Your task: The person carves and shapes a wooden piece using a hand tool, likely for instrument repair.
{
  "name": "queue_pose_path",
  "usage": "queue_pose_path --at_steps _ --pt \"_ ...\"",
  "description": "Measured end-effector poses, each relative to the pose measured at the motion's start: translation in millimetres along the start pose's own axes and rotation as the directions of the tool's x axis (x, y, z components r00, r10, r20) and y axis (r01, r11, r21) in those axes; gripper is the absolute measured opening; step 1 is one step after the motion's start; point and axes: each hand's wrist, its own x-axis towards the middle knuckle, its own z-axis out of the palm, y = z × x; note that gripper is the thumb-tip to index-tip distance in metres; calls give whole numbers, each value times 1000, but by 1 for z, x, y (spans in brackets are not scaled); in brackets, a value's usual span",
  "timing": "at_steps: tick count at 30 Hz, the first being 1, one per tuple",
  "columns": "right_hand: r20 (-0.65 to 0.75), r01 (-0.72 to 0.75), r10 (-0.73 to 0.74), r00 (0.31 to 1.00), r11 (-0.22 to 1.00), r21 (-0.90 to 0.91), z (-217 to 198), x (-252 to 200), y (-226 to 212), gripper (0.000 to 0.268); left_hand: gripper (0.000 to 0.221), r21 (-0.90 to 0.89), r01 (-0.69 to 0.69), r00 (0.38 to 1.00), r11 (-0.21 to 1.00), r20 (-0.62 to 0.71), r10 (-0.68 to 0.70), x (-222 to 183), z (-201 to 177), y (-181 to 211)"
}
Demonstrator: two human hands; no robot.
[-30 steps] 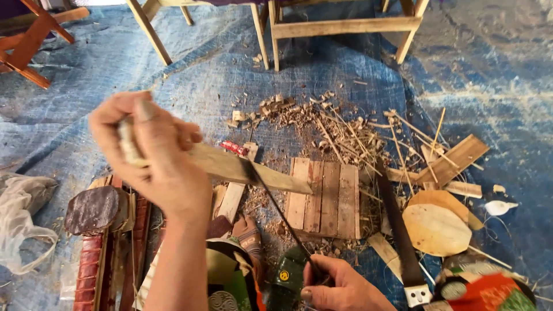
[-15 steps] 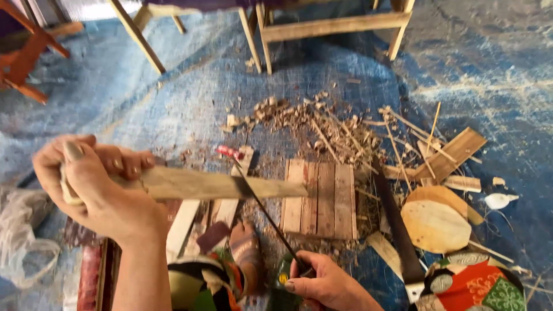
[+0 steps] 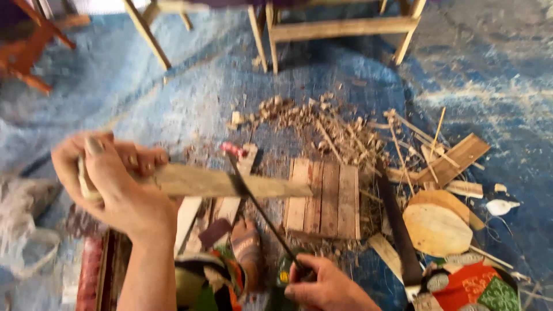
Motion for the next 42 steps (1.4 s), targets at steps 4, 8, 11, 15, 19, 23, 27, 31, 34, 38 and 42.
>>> queue_pose_path --at_steps 4,8,11,15,19,23,27,31,34,38,42 --pt "-126 -31 45 991 994 109 -54 47 47 22 3 -72 3 1000 997 3 -3 6 0 1" --pt "-334 -146 181 925 981 129 -85 67 77 19 4 -142 46 999 989 19 -43 5 4 4" --pt "-198 -94 117 973 988 120 -54 46 37 21 6 -129 40 999 991 23 -38 7 8 2" --pt "9 -19 17 1000 954 298 -12 10 12 28 8 -87 -34 999 996 39 38 5 1 -8" --pt "-8 -19 24 1000 926 378 -48 39 41 23 5 -76 -36 999 996 8 37 8 -3 -9" --pt "-117 -57 85 989 974 219 -34 31 24 27 3 -52 -27 998 998 51 30 5 -6 -5" --pt "0 -28 29 1000 983 181 -18 9 15 23 4 -47 -13 998 999 59 15 0 0 1" --pt "-57 -54 67 996 978 202 -28 23 34 20 4 -17 -80 997 997 12 80 7 -5 -14" --pt "-86 -40 72 994 944 327 -51 41 48 22 9 -37 -92 995 995 41 93 12 -3 -10" --pt "-127 -48 73 989 980 195 -45 31 39 28 5 -98 -4 1000 995 29 7 8 1 -4" --pt "0 -53 54 999 982 182 -22 7 24 23 15 -58 -81 994 995 69 85 4 -3 -13"
